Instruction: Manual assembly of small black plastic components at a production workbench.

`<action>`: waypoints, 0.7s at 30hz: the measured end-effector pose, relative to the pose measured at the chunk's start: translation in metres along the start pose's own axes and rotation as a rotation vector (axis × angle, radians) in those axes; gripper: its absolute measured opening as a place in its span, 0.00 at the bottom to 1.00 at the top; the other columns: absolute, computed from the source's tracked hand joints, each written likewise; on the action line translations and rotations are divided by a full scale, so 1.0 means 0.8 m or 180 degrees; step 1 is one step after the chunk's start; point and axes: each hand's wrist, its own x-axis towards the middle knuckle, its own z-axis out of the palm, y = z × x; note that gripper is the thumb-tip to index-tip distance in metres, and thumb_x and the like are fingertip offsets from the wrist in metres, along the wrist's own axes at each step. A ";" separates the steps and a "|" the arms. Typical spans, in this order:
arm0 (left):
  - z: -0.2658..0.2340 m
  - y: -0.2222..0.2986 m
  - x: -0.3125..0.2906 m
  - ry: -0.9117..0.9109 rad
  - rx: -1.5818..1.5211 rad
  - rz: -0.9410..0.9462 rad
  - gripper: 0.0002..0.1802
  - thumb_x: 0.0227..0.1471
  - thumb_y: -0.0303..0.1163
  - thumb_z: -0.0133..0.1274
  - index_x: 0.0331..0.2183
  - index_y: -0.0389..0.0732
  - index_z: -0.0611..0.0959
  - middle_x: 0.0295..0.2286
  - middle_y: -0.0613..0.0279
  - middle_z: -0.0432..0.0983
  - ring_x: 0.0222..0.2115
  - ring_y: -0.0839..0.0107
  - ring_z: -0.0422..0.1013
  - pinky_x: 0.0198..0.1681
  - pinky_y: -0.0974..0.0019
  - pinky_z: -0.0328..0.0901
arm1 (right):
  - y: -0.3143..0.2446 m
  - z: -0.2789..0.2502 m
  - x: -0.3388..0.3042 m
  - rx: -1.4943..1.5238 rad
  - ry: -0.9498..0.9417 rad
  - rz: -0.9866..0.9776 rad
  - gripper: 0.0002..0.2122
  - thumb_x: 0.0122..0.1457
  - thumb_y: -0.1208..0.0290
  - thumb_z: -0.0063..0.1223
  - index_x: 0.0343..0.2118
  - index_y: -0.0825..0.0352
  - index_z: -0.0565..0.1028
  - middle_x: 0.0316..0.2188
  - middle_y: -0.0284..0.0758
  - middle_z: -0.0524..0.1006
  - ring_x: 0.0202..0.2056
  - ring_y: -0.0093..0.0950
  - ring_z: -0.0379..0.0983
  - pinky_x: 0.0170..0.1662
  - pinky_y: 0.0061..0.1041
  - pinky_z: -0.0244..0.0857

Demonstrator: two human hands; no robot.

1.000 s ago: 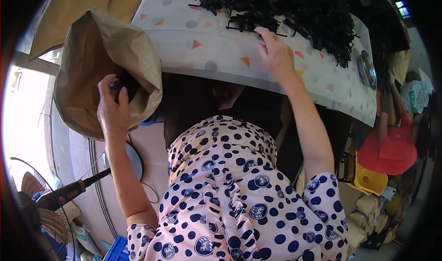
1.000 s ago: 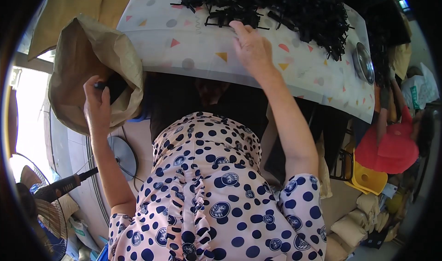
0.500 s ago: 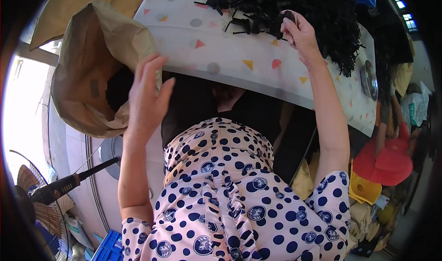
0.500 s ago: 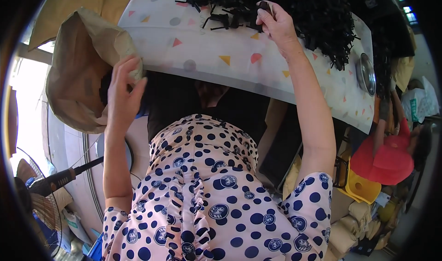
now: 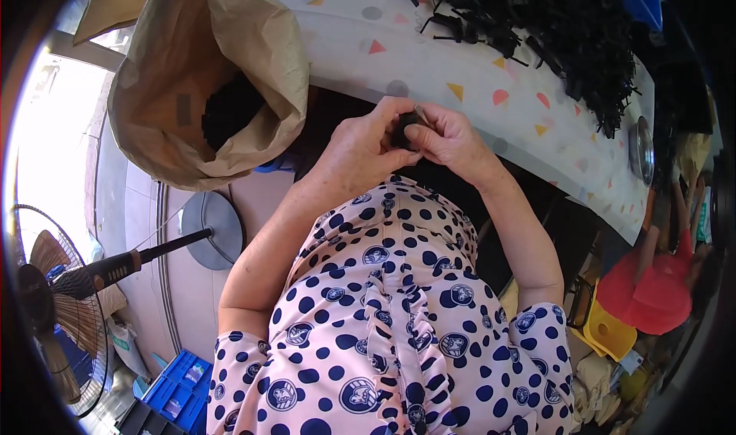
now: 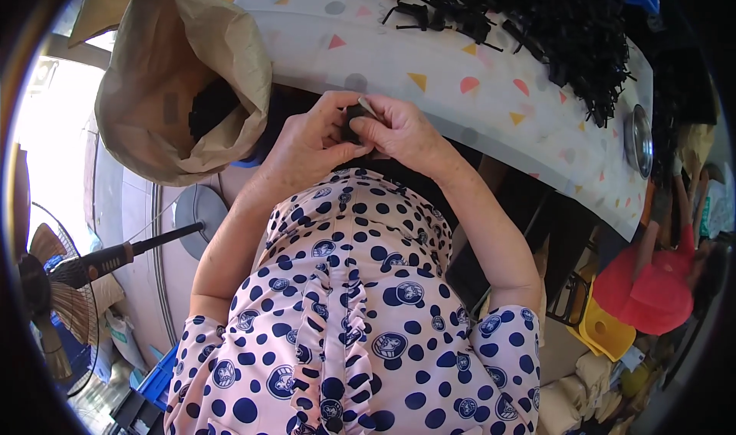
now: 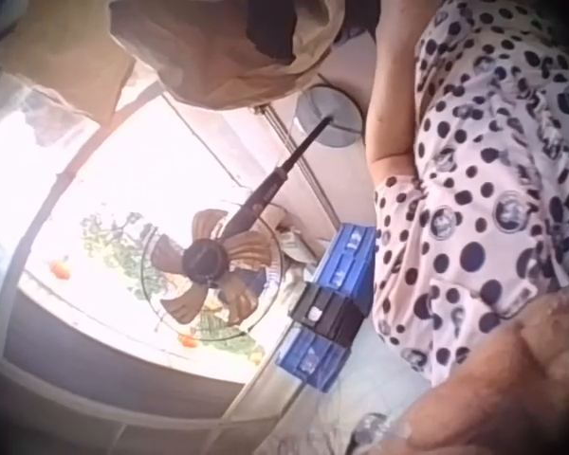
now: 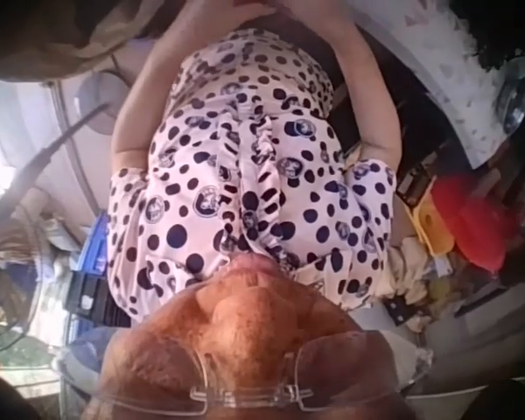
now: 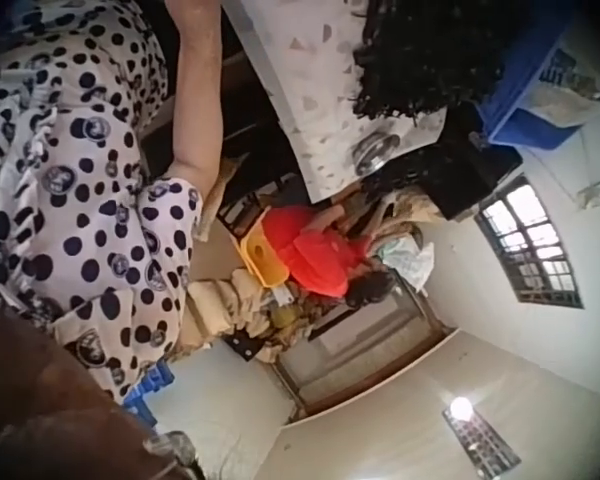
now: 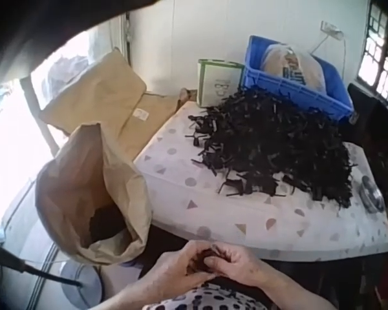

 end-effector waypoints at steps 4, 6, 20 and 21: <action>0.006 -0.013 -0.009 0.0228 -0.1056 0.0023 0.20 0.48 0.21 0.55 0.45 0.37 0.71 0.25 0.63 0.75 0.24 0.79 0.71 0.29 0.74 0.67 | 0.005 0.012 -0.008 0.0208 0.0043 -0.0050 0.11 0.63 0.63 0.47 0.39 0.67 0.70 0.21 0.24 0.67 0.20 0.10 0.57 0.21 0.09 0.48; 0.001 -0.020 -0.013 0.0212 -0.1174 -0.0415 0.22 0.50 0.21 0.54 0.47 0.40 0.69 0.27 0.66 0.73 0.26 0.81 0.71 0.29 0.78 0.65 | 0.011 0.015 -0.012 0.0298 0.0082 -0.0112 0.12 0.64 0.62 0.45 0.40 0.67 0.69 0.21 0.24 0.67 0.20 0.10 0.57 0.21 0.10 0.48; 0.010 -0.011 -0.023 0.0485 0.0289 -0.0259 0.17 0.45 0.20 0.53 0.39 0.39 0.69 0.21 0.63 0.68 0.20 0.73 0.66 0.24 0.71 0.61 | 0.034 0.046 -0.019 -0.1099 0.0412 -0.0664 0.09 0.66 0.69 0.39 0.37 0.69 0.69 0.19 0.26 0.64 0.22 0.15 0.58 0.26 0.16 0.56; 0.011 -0.009 -0.024 0.0489 0.0425 -0.0301 0.16 0.45 0.21 0.53 0.38 0.40 0.69 0.22 0.55 0.70 0.21 0.62 0.69 0.26 0.63 0.64 | 0.031 0.049 -0.021 -0.1175 0.0481 -0.0662 0.09 0.66 0.69 0.40 0.37 0.69 0.69 0.19 0.27 0.64 0.22 0.15 0.58 0.26 0.17 0.56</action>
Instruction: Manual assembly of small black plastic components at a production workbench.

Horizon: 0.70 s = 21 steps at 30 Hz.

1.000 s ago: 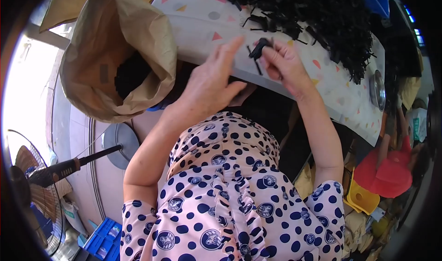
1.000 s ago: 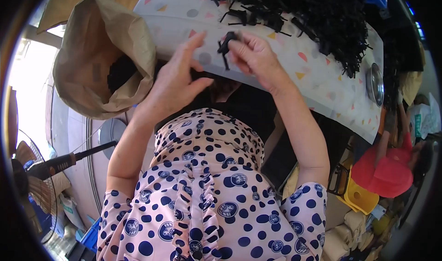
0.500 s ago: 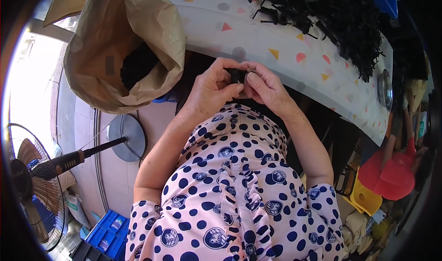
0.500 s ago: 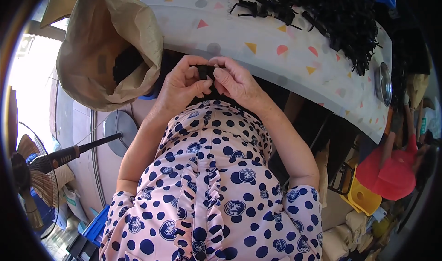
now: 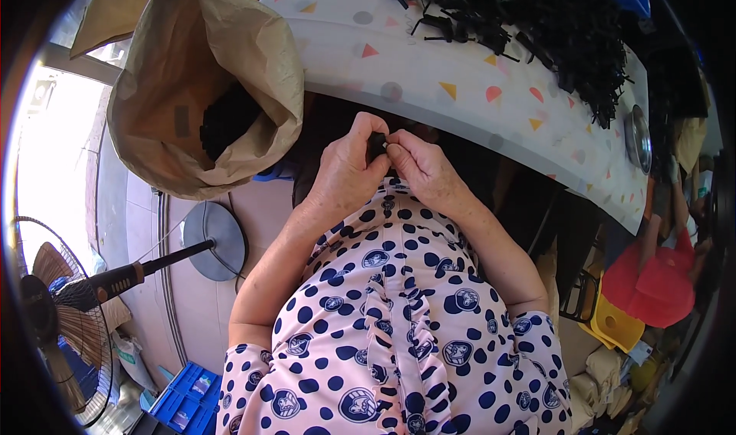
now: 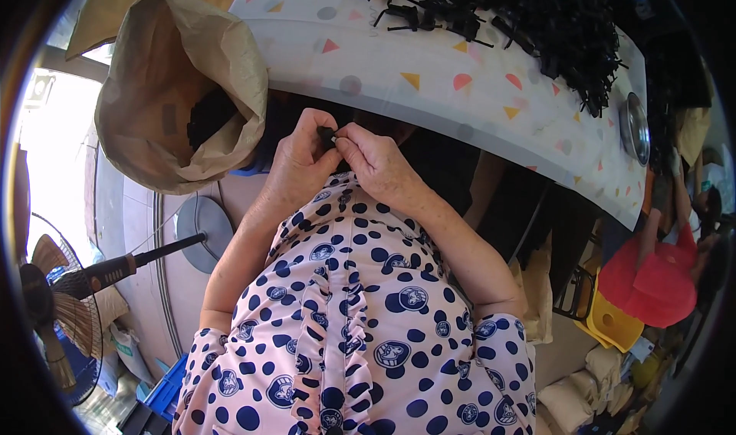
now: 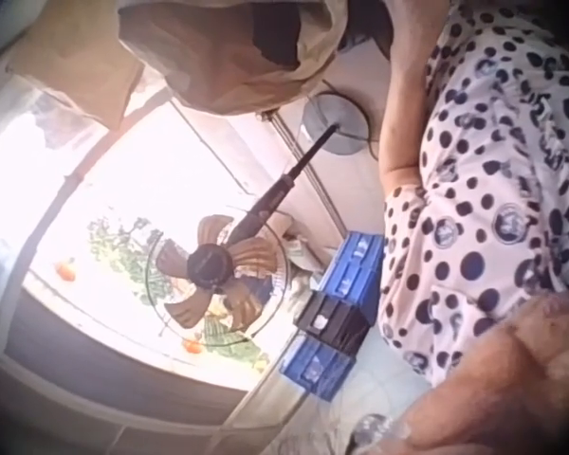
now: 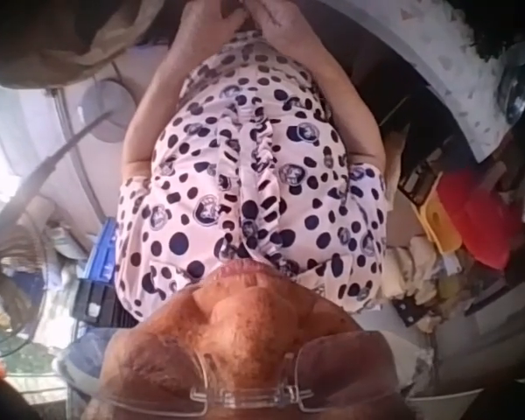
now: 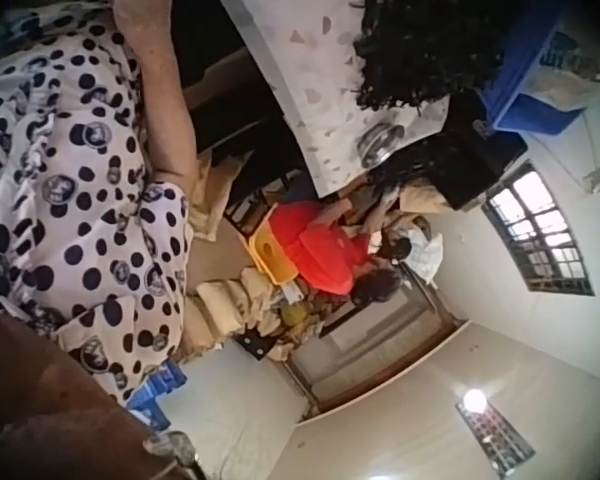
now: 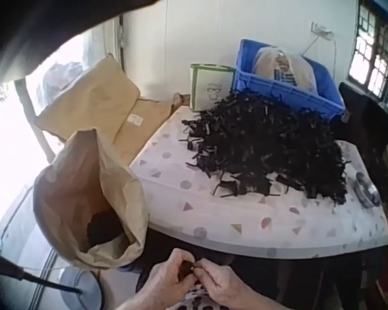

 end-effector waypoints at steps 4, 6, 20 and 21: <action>0.004 0.001 -0.003 0.0248 0.0482 0.0304 0.17 0.45 0.21 0.52 0.38 0.40 0.68 0.25 0.51 0.72 0.25 0.51 0.71 0.28 0.57 0.65 | 0.000 0.007 0.004 0.0031 0.0234 -0.0103 0.08 0.65 0.69 0.41 0.37 0.68 0.69 0.18 0.29 0.64 0.22 0.17 0.59 0.26 0.19 0.58; 0.005 -0.003 -0.001 0.0380 0.0844 0.0656 0.17 0.44 0.21 0.52 0.38 0.41 0.67 0.28 0.50 0.72 0.29 0.47 0.71 0.29 0.55 0.65 | 0.003 0.012 0.003 0.0035 0.0321 -0.0014 0.07 0.64 0.71 0.43 0.36 0.69 0.69 0.20 0.36 0.67 0.22 0.25 0.63 0.28 0.23 0.60; -0.015 -0.012 0.001 -0.0175 -0.3204 -0.0310 0.22 0.59 0.25 0.41 0.55 0.41 0.63 0.34 0.62 0.71 0.29 0.77 0.69 0.32 0.77 0.64 | 0.012 -0.001 0.000 0.1632 0.0505 0.0094 0.06 0.63 0.72 0.46 0.39 0.67 0.71 0.27 0.29 0.74 0.18 0.12 0.62 0.20 0.10 0.56; -0.015 -0.014 0.000 -0.0170 -0.3187 -0.0319 0.22 0.59 0.25 0.41 0.55 0.41 0.63 0.34 0.62 0.71 0.29 0.77 0.69 0.32 0.77 0.64 | 0.011 -0.001 -0.002 0.1651 0.0502 0.0092 0.06 0.63 0.72 0.46 0.39 0.67 0.71 0.27 0.29 0.74 0.18 0.12 0.62 0.20 0.10 0.56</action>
